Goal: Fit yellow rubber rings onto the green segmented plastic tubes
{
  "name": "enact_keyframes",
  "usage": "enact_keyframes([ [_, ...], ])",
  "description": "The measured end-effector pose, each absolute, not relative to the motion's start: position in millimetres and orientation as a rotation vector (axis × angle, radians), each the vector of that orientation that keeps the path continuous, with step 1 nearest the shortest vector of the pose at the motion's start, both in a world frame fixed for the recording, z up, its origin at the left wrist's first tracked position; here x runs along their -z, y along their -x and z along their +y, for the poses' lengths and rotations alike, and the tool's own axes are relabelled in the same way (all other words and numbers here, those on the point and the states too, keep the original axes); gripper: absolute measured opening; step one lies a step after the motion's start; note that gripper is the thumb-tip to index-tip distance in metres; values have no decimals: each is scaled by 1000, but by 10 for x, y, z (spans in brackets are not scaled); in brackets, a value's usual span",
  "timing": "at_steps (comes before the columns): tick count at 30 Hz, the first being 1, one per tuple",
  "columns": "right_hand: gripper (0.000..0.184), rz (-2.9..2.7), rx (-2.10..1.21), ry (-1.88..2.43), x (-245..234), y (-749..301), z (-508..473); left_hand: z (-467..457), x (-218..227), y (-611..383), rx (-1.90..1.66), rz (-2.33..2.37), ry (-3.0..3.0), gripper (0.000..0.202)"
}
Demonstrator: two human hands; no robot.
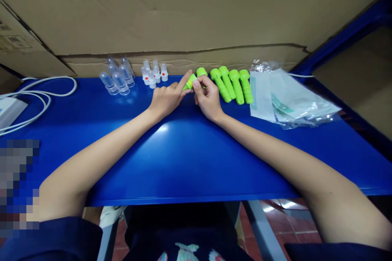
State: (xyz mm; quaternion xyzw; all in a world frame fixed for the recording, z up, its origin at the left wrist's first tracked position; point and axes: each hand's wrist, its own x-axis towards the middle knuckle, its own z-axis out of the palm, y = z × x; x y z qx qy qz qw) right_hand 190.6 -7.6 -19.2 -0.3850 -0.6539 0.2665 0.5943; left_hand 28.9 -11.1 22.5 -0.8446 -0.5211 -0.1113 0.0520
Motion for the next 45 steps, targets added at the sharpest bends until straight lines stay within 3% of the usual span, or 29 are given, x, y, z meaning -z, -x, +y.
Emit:
enact_keyframes([
  [21,57,-1620,-562,942,166,-1909,-220,-216,-228,-249,293,-1589,2553,61],
  [33,43,-1550,-691,1049,89,-1892,-545,-378,-245,-223,208,-1626,2723,58],
  [45,55,-1557,-650,974,99,-1872,-355,-331,-285,-267,247,-1644,2630,59],
])
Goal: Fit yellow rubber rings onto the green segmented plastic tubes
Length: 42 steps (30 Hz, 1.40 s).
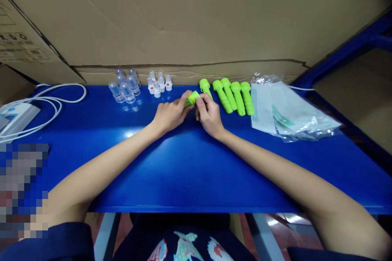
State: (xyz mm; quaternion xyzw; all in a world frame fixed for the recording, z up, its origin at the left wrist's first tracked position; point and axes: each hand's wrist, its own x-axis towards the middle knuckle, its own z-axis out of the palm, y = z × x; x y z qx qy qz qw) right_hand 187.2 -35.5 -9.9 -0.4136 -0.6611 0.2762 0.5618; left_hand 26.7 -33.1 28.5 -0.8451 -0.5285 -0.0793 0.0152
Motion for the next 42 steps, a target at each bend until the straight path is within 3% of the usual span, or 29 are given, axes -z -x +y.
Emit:
enact_keyframes([
  [9,70,-1501,-778,1023,237,-1886,-123,-271,-212,-295,258,-1576,2566,64],
  [18,70,-1517,-642,1060,263,-1860,-43,-243,-178,-297,279,-1549,2545,63],
  [27,58,-1517,-584,1125,192,-1852,-133,-245,-180,-288,319,-1514,2546,63],
  [42,64,-1553,-584,1084,184,-1869,-152,-260,-135,-261,395,-1490,2552,62],
])
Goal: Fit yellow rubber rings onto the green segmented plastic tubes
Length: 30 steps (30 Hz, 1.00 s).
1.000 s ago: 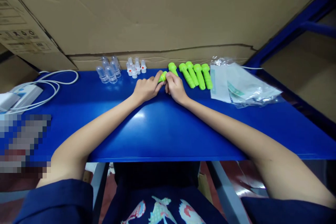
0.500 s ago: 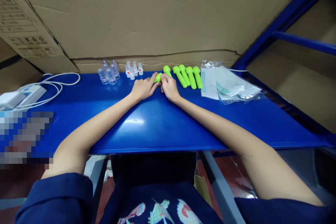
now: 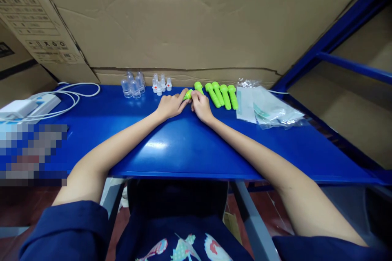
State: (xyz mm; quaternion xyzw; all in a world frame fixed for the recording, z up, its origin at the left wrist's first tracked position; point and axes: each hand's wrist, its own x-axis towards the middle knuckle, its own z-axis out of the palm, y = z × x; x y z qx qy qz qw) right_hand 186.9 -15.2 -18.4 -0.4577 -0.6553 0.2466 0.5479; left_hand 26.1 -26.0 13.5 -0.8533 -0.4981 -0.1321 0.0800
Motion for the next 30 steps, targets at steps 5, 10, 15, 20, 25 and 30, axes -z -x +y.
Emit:
enact_keyframes([
  [5,58,-1558,-583,1083,186,-1866,-148,-260,-145,-258,385,-1490,2547,62],
  [10,59,-1549,-584,1074,173,-1858,-145,-238,-144,-257,363,-1496,2551,62],
  [15,58,-1530,-616,1058,155,-1854,-145,-237,-150,-271,348,-1514,2539,62],
  [20,60,-1531,-669,1059,177,-1881,-115,-238,-156,-275,336,-1523,2552,62],
  [25,65,-1555,-698,1027,167,-1891,-131,-232,-151,-274,362,-1521,2555,61],
  [30,67,-1582,-679,1014,163,-1886,-143,-234,-139,-264,372,-1516,2540,60],
])
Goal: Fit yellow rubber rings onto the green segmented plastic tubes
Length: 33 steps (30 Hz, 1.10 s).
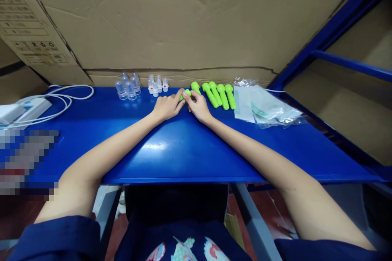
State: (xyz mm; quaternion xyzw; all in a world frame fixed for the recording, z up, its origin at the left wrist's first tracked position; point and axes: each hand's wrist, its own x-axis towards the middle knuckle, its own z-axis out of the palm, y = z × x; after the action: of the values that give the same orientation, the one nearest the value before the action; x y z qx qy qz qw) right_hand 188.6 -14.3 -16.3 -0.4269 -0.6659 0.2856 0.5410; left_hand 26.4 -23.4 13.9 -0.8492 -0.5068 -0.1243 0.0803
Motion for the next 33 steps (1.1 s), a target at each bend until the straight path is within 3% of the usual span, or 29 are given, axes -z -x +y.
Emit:
enact_keyframes([
  [8,72,-1620,-662,1010,221,-1925,-80,-208,-123,-264,356,-1554,2524,66],
  [33,71,-1603,-701,1049,176,-1897,-134,-225,-128,-249,362,-1502,2551,58],
])
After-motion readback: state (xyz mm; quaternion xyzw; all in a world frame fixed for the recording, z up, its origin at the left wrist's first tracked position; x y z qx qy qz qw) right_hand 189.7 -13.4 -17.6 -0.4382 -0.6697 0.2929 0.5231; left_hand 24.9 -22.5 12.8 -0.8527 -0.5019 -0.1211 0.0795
